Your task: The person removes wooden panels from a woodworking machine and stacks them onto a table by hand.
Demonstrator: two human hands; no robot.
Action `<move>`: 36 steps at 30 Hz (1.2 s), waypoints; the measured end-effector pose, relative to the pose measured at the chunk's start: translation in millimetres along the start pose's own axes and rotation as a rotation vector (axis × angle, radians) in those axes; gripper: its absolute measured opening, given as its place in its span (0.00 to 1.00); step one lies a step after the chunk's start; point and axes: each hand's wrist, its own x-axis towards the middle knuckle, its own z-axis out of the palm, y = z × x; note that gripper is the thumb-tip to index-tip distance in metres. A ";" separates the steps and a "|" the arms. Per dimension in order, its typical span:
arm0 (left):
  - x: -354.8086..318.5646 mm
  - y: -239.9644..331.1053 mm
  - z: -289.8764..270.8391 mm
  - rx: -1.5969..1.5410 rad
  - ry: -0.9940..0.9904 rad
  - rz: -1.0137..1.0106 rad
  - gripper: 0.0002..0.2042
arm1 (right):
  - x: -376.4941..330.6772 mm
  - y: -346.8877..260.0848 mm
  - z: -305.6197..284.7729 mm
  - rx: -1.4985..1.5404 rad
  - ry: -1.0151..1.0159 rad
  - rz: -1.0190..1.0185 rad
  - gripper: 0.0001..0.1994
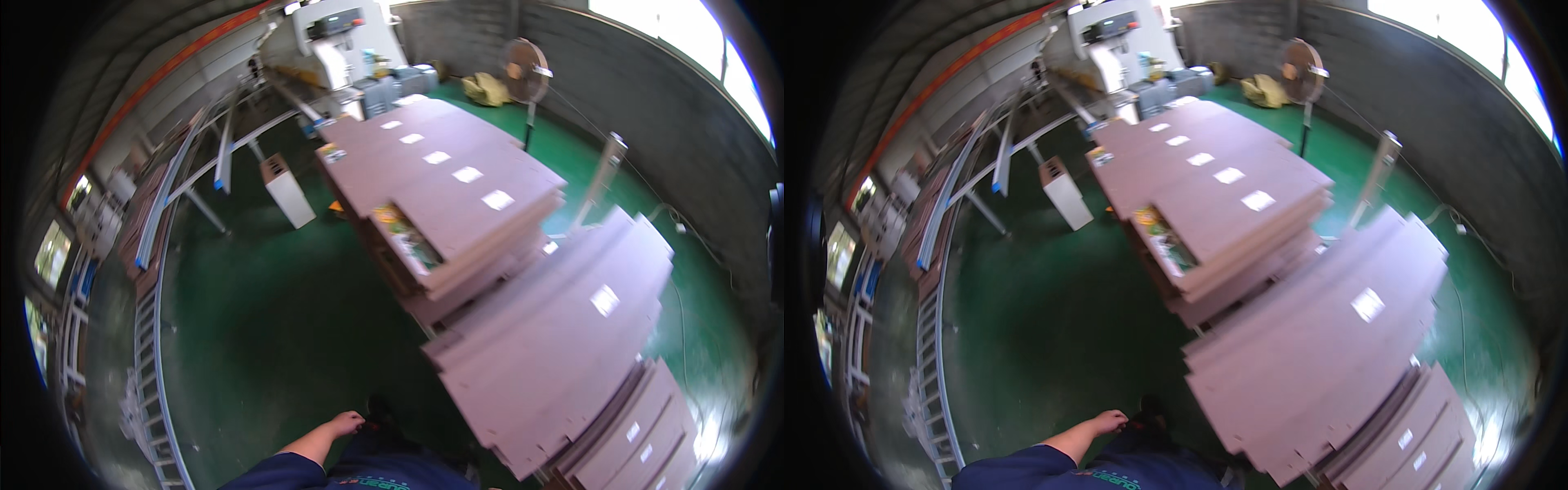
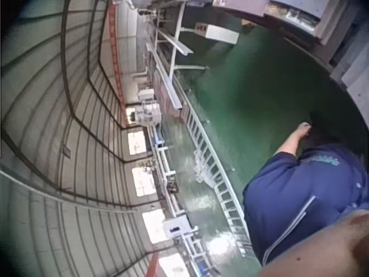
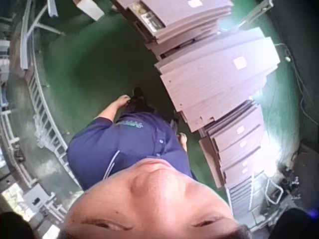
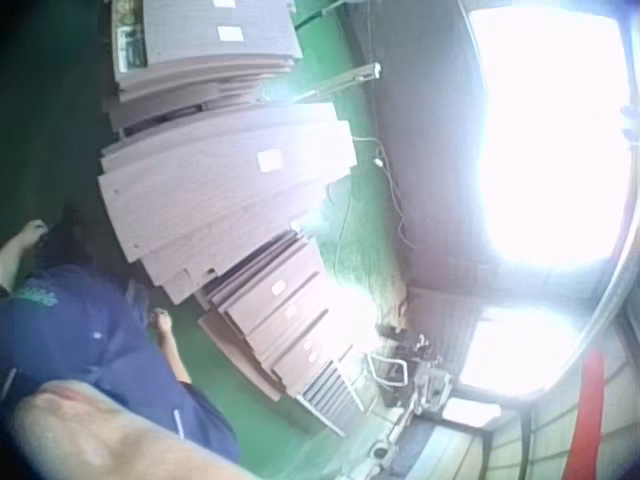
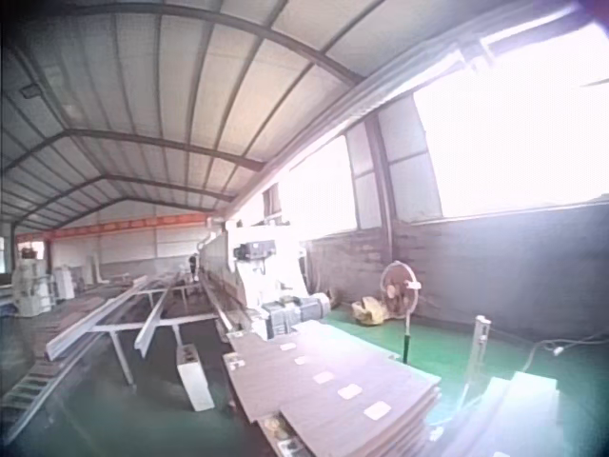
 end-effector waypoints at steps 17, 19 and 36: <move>81.7 -26.0 -397.4 -0.484 0.408 0.018 0.08 | 359.6 -482.9 164.4 -0.343 -0.102 -0.426 0.09; 103.2 -18.7 -429.8 -0.515 0.419 0.046 0.08 | 395.4 -515.3 182.9 -0.960 -0.135 -0.954 0.09; 281.0 -33.5 -677.5 -0.496 0.287 -0.225 0.12 | 639.7 -1337.5 209.3 0.530 -0.054 -0.835 0.10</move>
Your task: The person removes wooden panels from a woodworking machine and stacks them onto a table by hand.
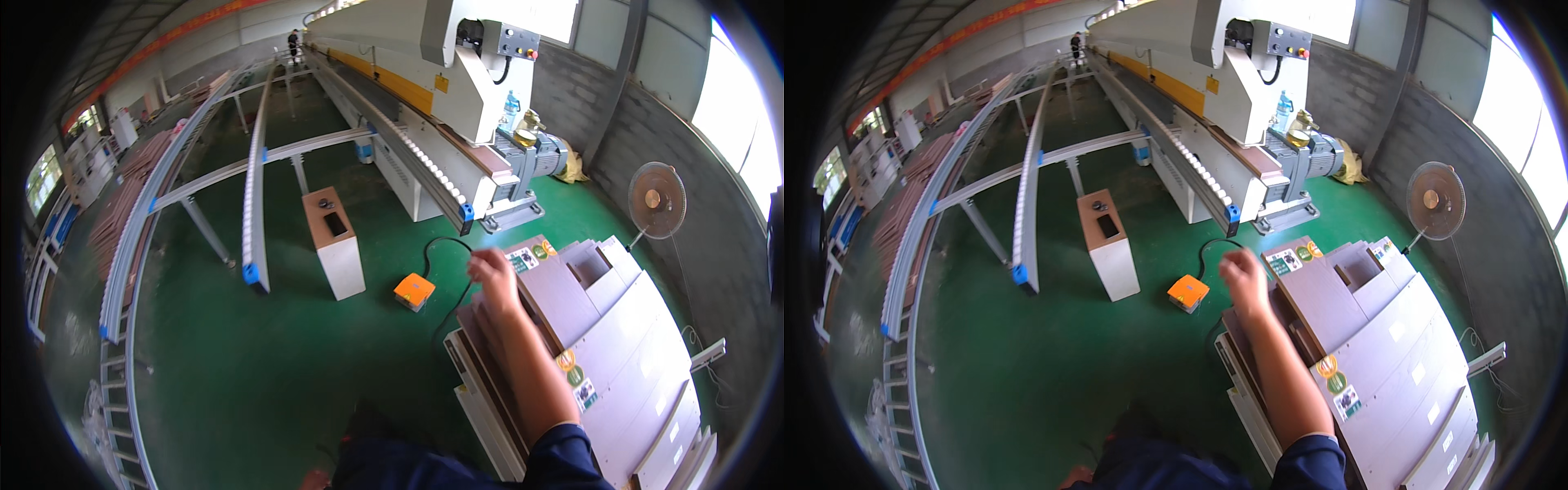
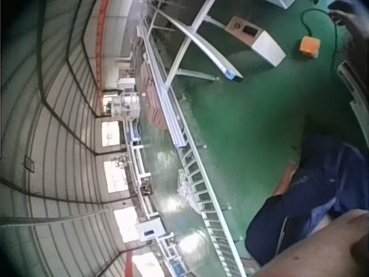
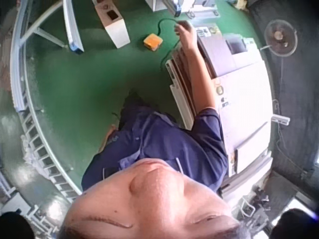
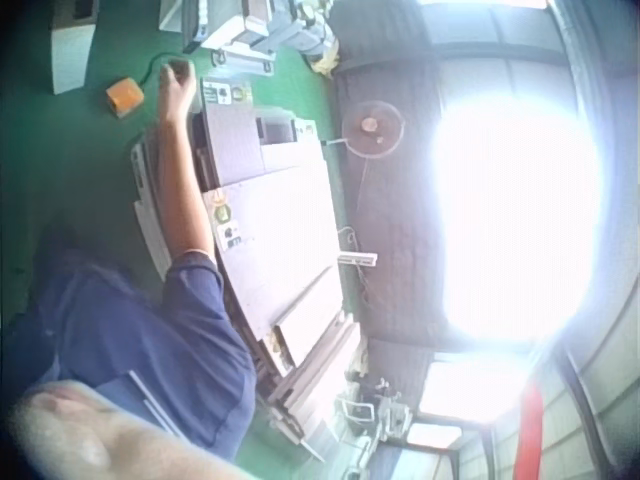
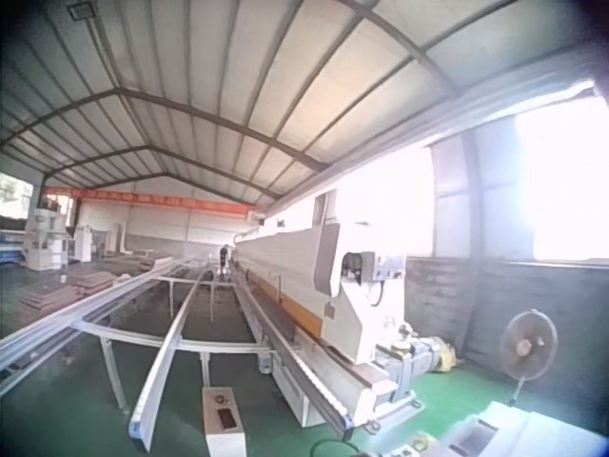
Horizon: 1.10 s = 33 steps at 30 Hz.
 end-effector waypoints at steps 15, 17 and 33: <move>155.9 420.3 -54.5 -0.477 -0.088 0.182 0.10 | 344.1 174.6 -172.8 0.143 0.939 0.889 0.34; 149.7 448.1 -60.1 -0.501 -0.104 0.150 0.09 | 352.9 182.4 -183.0 0.244 0.965 0.924 0.36; 195.5 477.3 -5.0 -0.086 -0.054 0.162 0.08 | 365.8 167.7 -207.2 0.802 0.600 0.688 0.12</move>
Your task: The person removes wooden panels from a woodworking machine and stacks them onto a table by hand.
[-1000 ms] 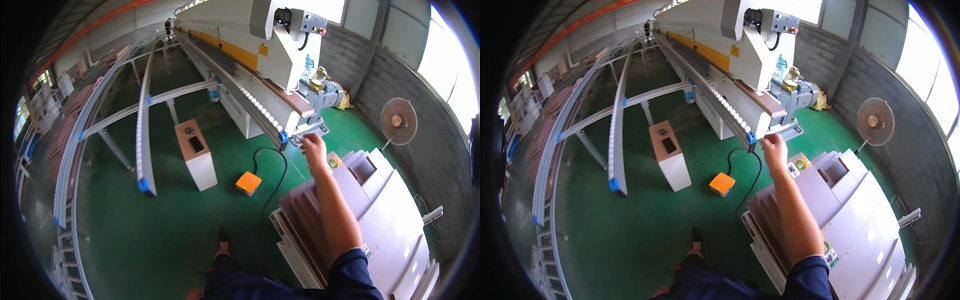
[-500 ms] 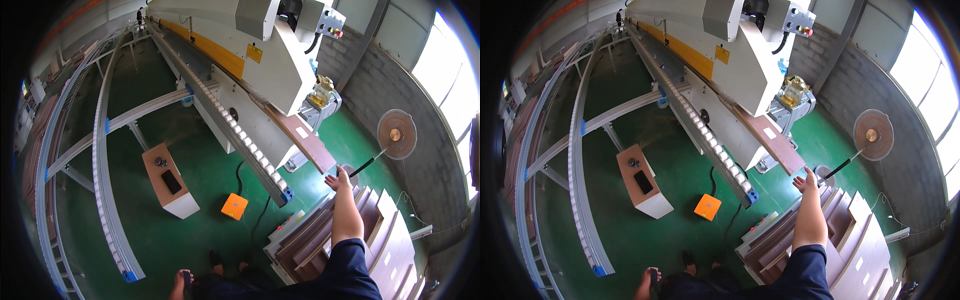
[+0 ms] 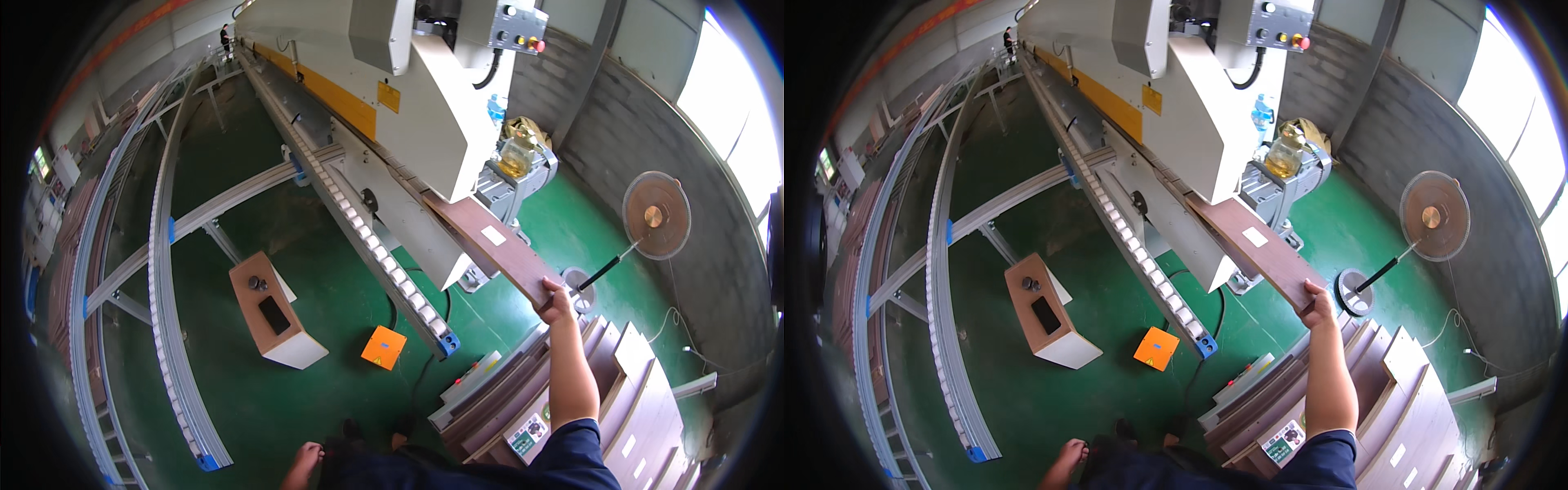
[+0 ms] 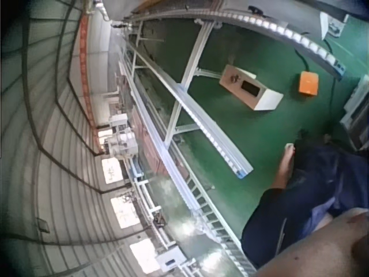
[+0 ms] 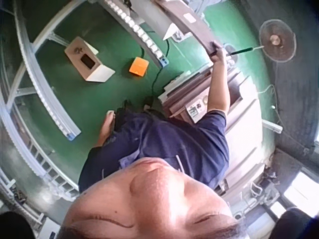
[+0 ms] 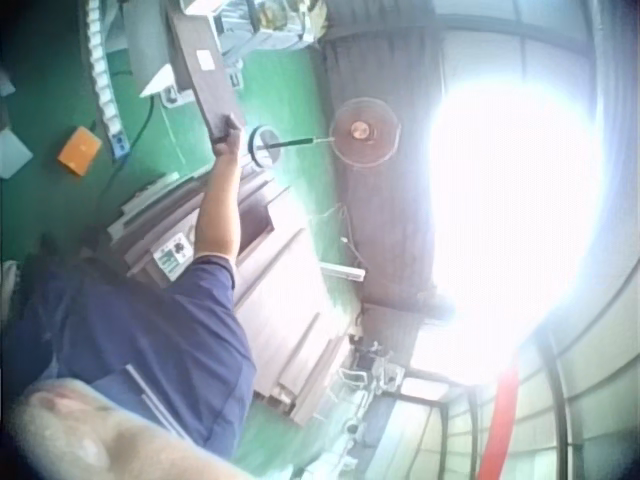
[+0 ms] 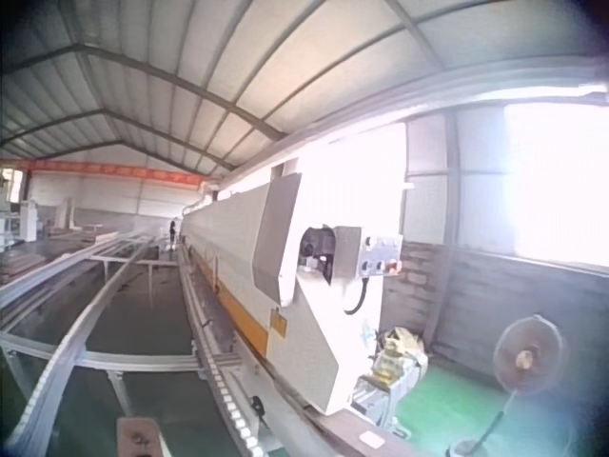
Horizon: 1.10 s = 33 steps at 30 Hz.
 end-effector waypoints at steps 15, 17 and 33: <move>138.1 65.1 36.8 0.683 -0.662 -0.062 0.10 | -335.2 -6.1 -68.9 0.291 0.193 -0.630 0.08; 154.7 77.4 40.1 0.777 -0.728 -0.083 0.11 | -400.7 22.3 -101.4 0.352 0.301 -0.771 0.09; 92.7 79.4 108.4 0.921 -0.810 0.111 0.08 | -557.2 168.7 -159.5 0.633 0.554 -1.233 0.10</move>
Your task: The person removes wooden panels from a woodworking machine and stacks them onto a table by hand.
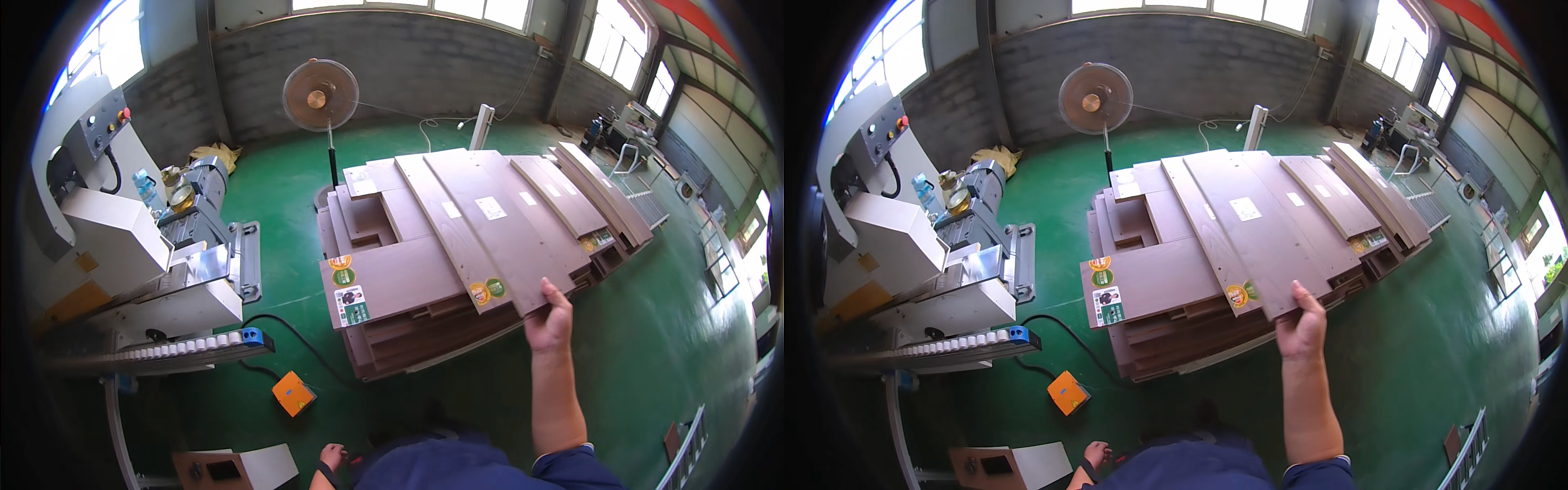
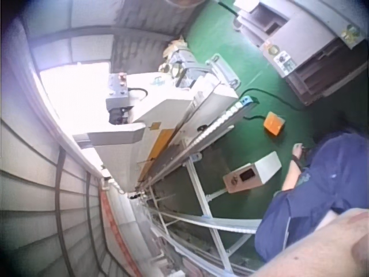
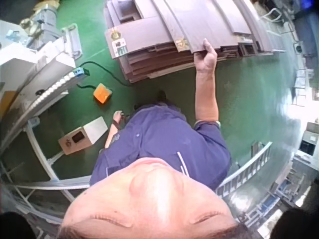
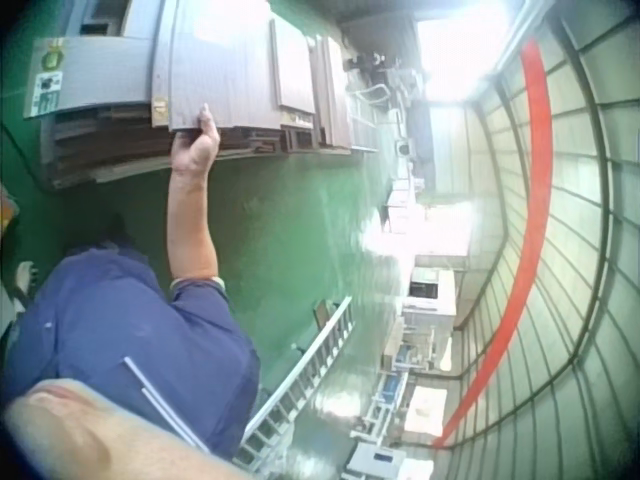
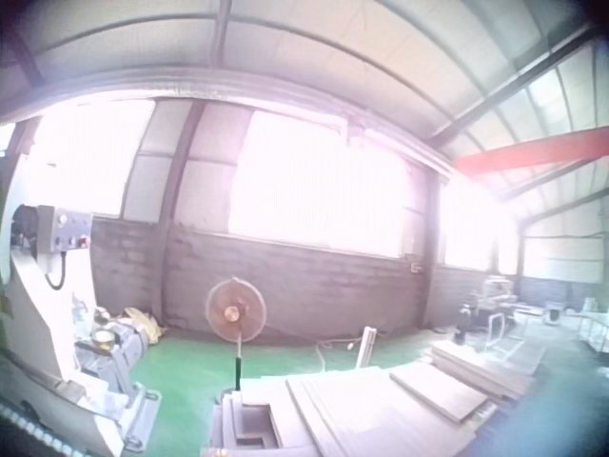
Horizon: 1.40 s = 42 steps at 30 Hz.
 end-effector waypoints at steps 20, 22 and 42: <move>-33.0 -87.7 7.1 0.556 0.147 0.197 0.11 | 55.8 154.8 19.1 0.149 -0.052 0.450 0.15; -34.4 -98.3 5.8 0.707 0.176 0.302 0.12 | 37.5 139.8 6.5 -0.113 -0.146 0.726 0.18; -55.3 -1.8 23.2 -0.177 0.254 -0.020 0.07 | 62.1 180.0 25.6 -1.993 -0.632 -0.665 0.26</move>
